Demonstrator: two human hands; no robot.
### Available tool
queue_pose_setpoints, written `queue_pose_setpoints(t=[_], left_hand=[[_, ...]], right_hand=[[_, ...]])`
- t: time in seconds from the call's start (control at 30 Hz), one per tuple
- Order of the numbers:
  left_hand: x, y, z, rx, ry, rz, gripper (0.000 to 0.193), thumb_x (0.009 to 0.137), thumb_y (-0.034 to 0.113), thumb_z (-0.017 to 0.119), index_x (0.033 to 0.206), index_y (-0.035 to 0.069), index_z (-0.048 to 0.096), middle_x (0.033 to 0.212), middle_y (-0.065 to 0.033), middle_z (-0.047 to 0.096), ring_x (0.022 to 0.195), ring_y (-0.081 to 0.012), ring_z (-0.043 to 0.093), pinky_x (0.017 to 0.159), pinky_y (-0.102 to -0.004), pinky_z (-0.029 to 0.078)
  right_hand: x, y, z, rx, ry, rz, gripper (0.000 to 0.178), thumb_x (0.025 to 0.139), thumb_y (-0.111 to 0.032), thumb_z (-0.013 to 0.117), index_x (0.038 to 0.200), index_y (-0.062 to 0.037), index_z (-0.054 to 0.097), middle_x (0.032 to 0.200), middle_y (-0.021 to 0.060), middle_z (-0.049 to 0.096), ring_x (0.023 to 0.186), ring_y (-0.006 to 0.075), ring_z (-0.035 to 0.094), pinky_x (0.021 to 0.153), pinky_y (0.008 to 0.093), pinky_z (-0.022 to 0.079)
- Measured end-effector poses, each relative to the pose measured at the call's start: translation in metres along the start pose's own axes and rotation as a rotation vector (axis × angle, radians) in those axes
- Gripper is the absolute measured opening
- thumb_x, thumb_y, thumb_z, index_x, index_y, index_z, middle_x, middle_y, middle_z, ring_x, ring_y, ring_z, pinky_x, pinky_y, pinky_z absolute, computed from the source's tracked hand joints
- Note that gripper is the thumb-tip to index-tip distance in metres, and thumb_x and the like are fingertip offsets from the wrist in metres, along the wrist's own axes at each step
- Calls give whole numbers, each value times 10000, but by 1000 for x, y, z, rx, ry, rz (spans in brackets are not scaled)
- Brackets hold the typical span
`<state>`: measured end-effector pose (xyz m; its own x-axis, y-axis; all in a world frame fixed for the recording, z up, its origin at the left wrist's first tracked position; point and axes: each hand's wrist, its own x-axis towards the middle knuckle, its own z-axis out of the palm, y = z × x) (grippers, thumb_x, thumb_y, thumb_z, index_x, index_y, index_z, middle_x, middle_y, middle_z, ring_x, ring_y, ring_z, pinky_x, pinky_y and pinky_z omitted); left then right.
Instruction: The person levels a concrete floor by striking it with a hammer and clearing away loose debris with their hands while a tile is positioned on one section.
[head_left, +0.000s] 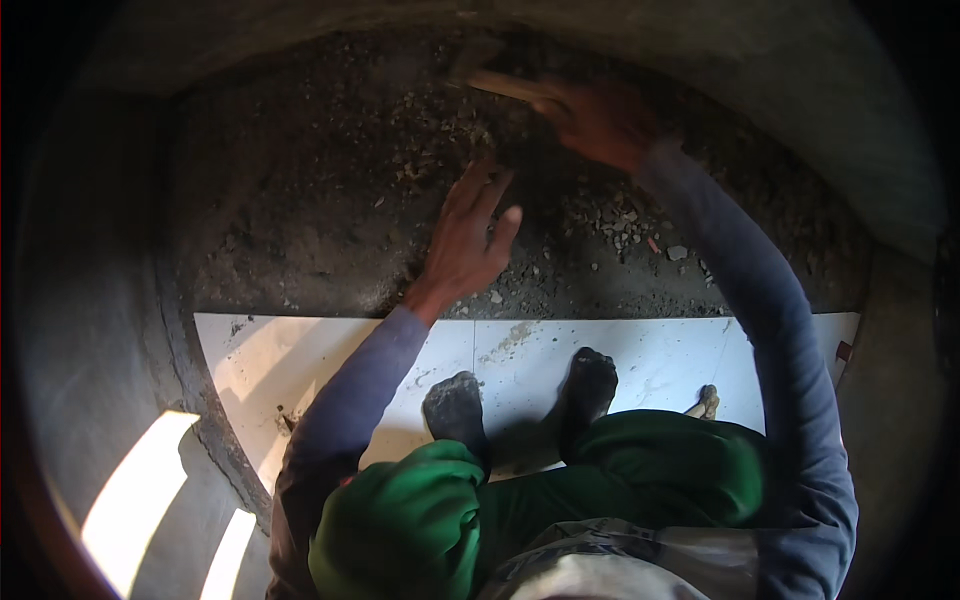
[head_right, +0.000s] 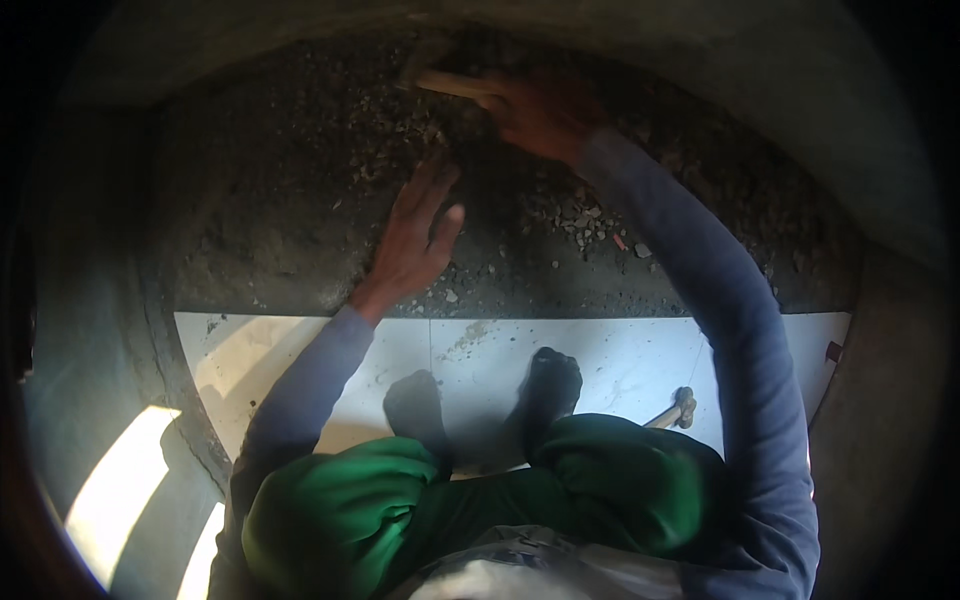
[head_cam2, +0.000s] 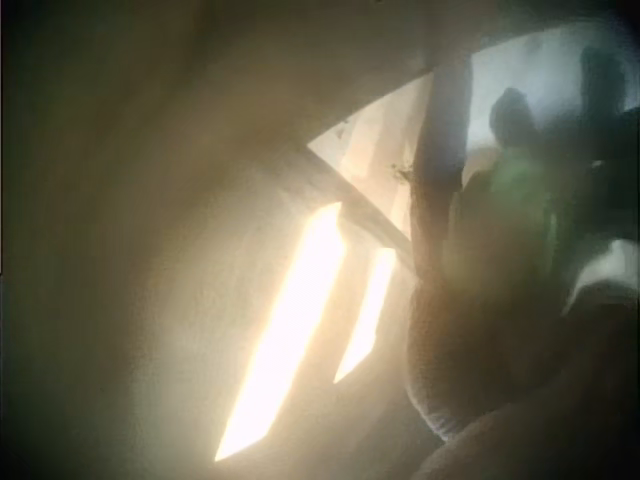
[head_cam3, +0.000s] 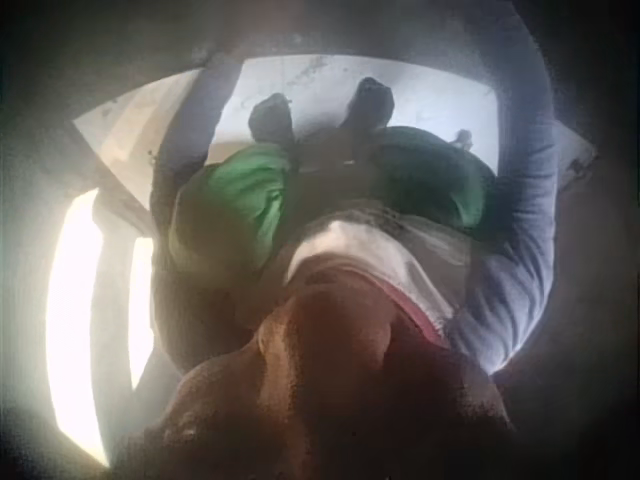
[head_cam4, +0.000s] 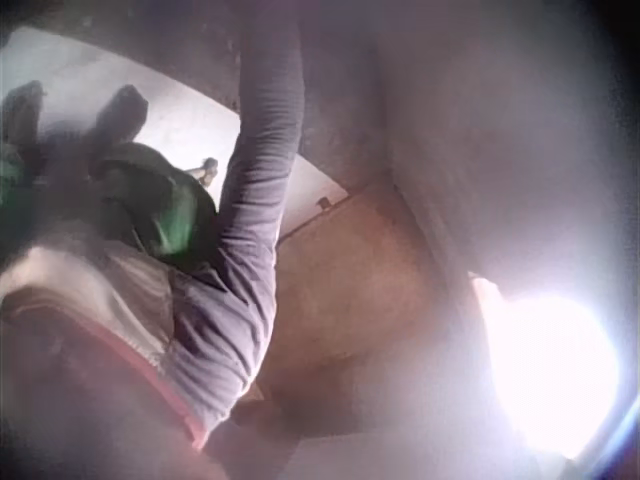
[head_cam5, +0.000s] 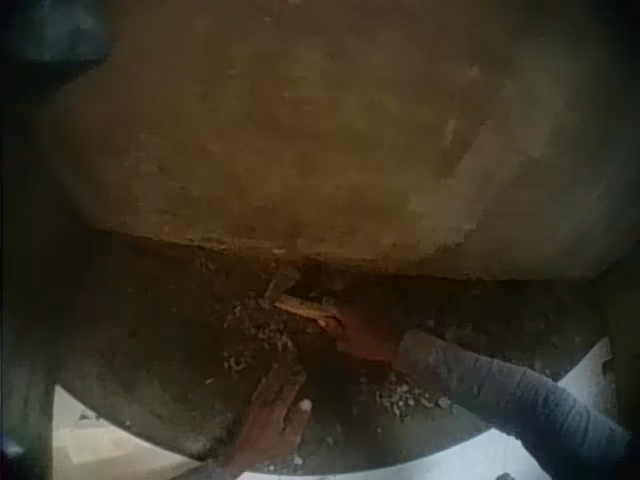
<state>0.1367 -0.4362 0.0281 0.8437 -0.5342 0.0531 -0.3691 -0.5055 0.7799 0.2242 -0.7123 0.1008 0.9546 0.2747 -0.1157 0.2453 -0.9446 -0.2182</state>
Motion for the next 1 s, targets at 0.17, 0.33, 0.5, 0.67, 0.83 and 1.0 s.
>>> queue_pose_setpoints(t=[0.17, 0.33, 0.5, 0.67, 0.83, 1.0], left_hand=[[-34, -32, -36, 82, 93, -239, 531, 1113, 352, 554, 1501, -8, 593, 1694, -257, 415, 1605, -453, 334, 1317, -531, 285], [-67, -60, -97, 278, 505, -366, 392, 1102, 262, 604, 1368, -8, 704, 1383, -239, 718, 1318, -359, 682, 1119, -459, 528], [-72, -39, -94, 40, 518, -705, 365, 1097, 234, 603, 1385, 35, 707, 1008, -126, 785, 923, -213, 740, 853, -360, 588], [-53, 32, -94, 158, 308, -832, 373, 1091, 243, 609, 1417, 92, 708, 916, -66, 734, 813, -119, 649, 770, -325, 546], [-33, 84, -111, 284, 215, -497, 340, 1104, 218, 620, 1403, 76, 700, 983, -69, 752, 822, -134, 646, 806, -331, 543], [-98, 135, -123, 144, 172, -639, 374, 1099, 245, 660, 1402, 27, 690, 1008, -58, 756, 724, -98, 614, 705, -286, 536]], right_hand=[[-2, 54, 27, 29, -97, 123, 406, 1034, -350, 686, 1397, -171, 666, 1017, 198, 765, 935, 445, 739, 818, 559, 583], [-159, 172, -5, -86, -51, 356, 408, 993, -359, 717, 1346, -153, 708, 1080, 214, 768, 1027, 442, 744, 884, 530, 587], [-248, 255, -51, 0, -141, 589, 517, 1012, -525, 691, 1257, -72, 735, 998, 249, 759, 983, 440, 754, 834, 529, 584], [-218, 162, -48, 178, 55, 373, 635, 1014, -649, 662, 1157, -39, 759, 896, 228, 765, 852, 403, 778, 776, 512, 595], [-160, 161, -16, 159, 28, 132, 628, 1025, -669, 625, 1120, -63, 759, 854, 176, 771, 775, 360, 779, 705, 477, 616], [-141, 85, -44, 81, -337, -398, 653, 1037, -660, 610, 1088, -24, 746, 857, 203, 762, 791, 379, 770, 716, 480, 615]])
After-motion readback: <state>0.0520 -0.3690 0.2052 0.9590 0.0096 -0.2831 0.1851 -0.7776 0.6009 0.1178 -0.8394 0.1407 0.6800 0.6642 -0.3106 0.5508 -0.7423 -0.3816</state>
